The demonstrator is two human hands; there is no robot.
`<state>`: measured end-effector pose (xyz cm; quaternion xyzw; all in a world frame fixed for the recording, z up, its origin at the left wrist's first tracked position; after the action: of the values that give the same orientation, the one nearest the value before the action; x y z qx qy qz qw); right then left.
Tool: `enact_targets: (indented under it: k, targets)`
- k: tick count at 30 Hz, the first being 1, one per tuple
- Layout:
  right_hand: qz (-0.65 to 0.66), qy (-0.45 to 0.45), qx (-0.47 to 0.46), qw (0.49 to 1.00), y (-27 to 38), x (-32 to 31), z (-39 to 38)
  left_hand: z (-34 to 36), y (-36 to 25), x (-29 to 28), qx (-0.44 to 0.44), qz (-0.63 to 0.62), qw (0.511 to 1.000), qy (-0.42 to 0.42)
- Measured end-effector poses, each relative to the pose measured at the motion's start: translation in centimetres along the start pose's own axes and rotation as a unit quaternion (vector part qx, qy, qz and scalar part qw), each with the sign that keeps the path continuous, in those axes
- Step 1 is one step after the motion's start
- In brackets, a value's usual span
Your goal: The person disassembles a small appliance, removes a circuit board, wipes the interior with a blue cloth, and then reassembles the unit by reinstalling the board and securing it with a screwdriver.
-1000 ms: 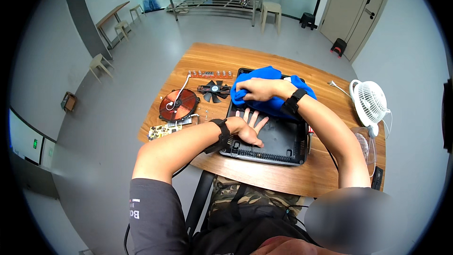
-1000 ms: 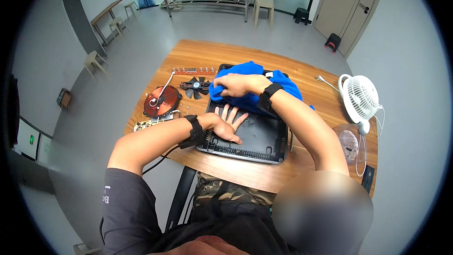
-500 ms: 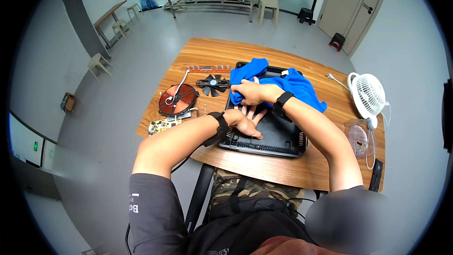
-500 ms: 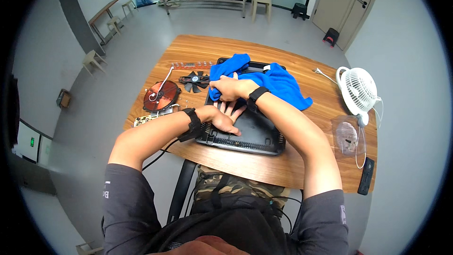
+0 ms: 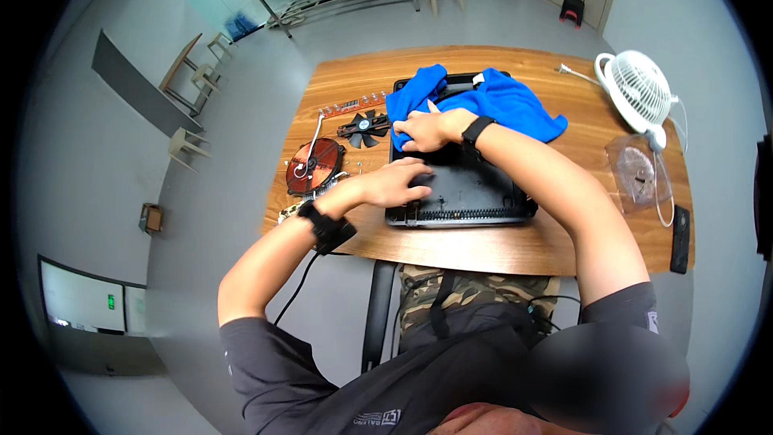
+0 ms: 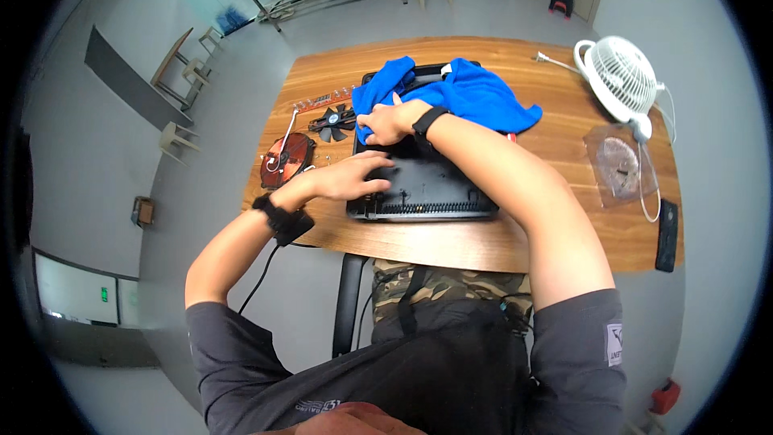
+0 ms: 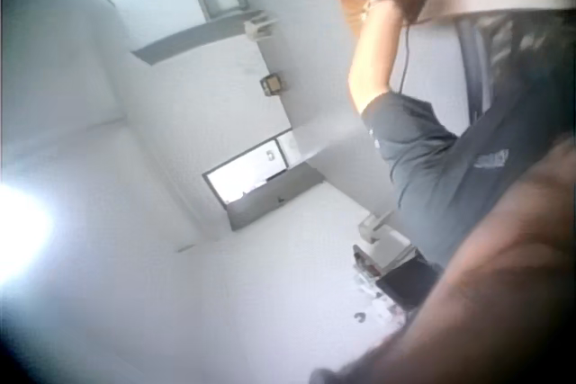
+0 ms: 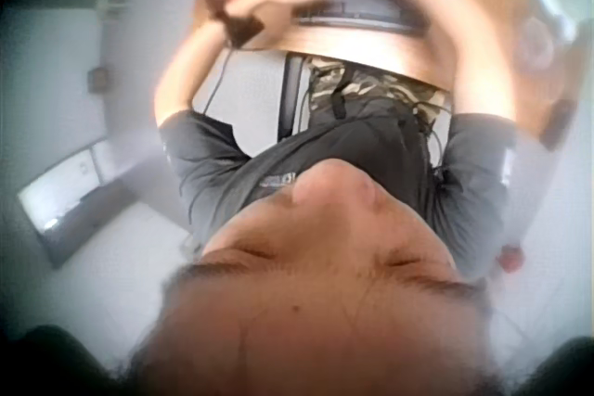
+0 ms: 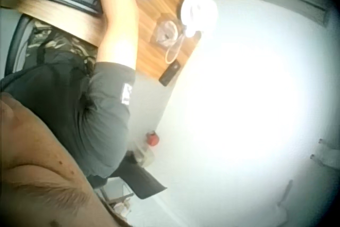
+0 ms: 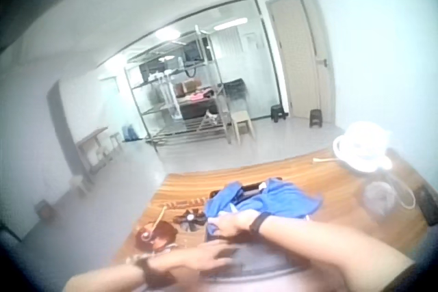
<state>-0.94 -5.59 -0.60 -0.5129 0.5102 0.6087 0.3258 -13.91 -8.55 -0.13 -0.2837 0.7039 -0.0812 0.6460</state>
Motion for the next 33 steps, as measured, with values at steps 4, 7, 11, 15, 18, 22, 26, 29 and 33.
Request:
enact_targets:
  k: [4,7,11,15,18,22,26,29,33]
  targets:
    - [0.004,0.013,-0.005,1.000,0.1,0.0,0.1,-6.2,-1.3,-2.9,-0.070,-0.029,0.981,-0.176]
    - [0.012,-0.008,0.000,1.000,0.0,0.7,0.1,-7.8,0.5,-0.3,-0.212,-0.040,0.951,-0.222]
    - [0.012,-0.021,0.014,1.000,0.9,0.5,-0.7,-6.8,2.2,2.2,-0.255,-0.024,0.934,-0.251]
    - [0.020,-0.048,0.027,0.998,0.7,1.0,-0.4,-4.3,3.0,1.6,-0.253,0.030,0.934,-0.251]
    - [0.027,-0.069,0.025,0.997,1.0,1.1,-0.5,-3.7,3.6,1.4,-0.261,0.033,0.928,-0.263]
    - [0.092,-0.106,0.041,0.989,0.6,-0.4,-1.0,-3.3,3.4,2.0,-0.255,0.052,0.930,-0.258]
    - [0.229,-0.259,0.086,0.934,1.2,-4.6,-1.5,-2.9,4.1,2.3,-0.236,0.093,0.938,-0.237]
    - [0.218,-0.265,0.078,0.936,3.2,-7.1,-4.0,-3.1,5.0,2.9,-0.233,0.090,0.937,-0.244]
    - [0.179,-0.228,0.087,0.953,3.1,-3.5,-5.5,-2.8,4.6,2.7,-0.241,-0.009,0.940,-0.240]
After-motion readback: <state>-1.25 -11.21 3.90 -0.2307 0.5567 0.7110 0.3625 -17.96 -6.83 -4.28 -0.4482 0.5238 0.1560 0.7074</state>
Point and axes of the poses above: each hand's wrist, its own z-axis towards the middle knuckle, its own x-axis out of the palm, y = z × x, the point moved 5 cm from there along z, towards the middle knuckle, and after that the axes turned 12 degrees about -y, right-handed, at the moved point
